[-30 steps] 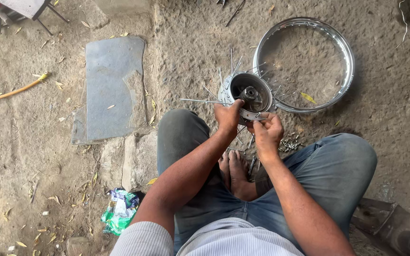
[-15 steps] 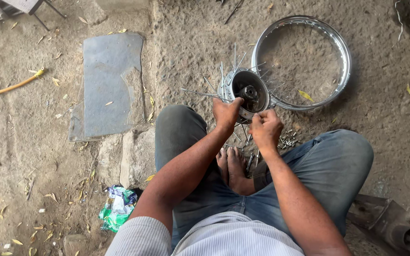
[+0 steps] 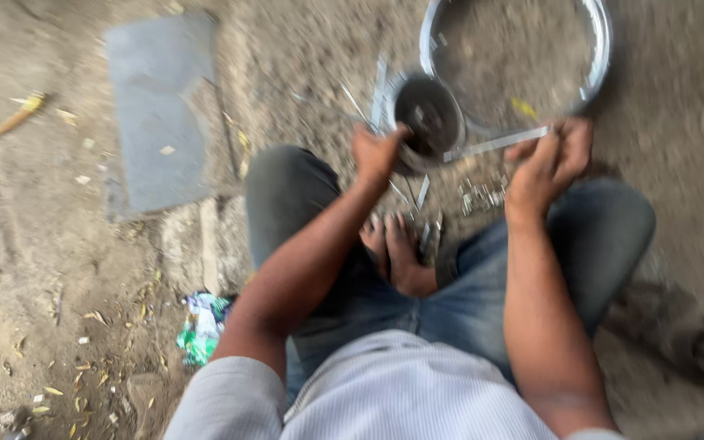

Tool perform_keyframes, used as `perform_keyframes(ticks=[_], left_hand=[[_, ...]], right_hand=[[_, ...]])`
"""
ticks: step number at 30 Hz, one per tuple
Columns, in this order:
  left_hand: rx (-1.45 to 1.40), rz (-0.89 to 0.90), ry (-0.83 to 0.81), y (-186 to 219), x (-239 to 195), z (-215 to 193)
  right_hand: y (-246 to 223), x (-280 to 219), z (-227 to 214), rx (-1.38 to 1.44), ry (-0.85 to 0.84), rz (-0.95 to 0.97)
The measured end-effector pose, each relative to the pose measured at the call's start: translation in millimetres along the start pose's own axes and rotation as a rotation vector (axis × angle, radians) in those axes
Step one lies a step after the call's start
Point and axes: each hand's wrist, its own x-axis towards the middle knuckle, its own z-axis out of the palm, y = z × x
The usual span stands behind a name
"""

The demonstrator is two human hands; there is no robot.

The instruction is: The person sits on the ground and assembles a bicycle wheel by inserting spokes into the hub and attaching them to the rim. They handle the hub, rim, and spokes, tightening the connections by hand.

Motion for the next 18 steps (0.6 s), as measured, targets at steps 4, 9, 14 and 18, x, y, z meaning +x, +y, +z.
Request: perform_keyframes(ticks=[4,9,14,18], left_hand=[[-0.254,0.007,0.001,3,17,-10],[-0.543,-0.219,-0.157,34,12,-36],[-0.627,-0.184,-0.168,63,8,-41],[-0.475,-0.212,-0.090,59,13,-43]], right_hand=[[20,6,-23,-0.019,0.037,0.029],[57,-2,-10,-0.186,0.015,0.161],[91,-17,11,-0.543,-0.122,0.230],[102,-30,10,-0.630,-0.251,0.263]])
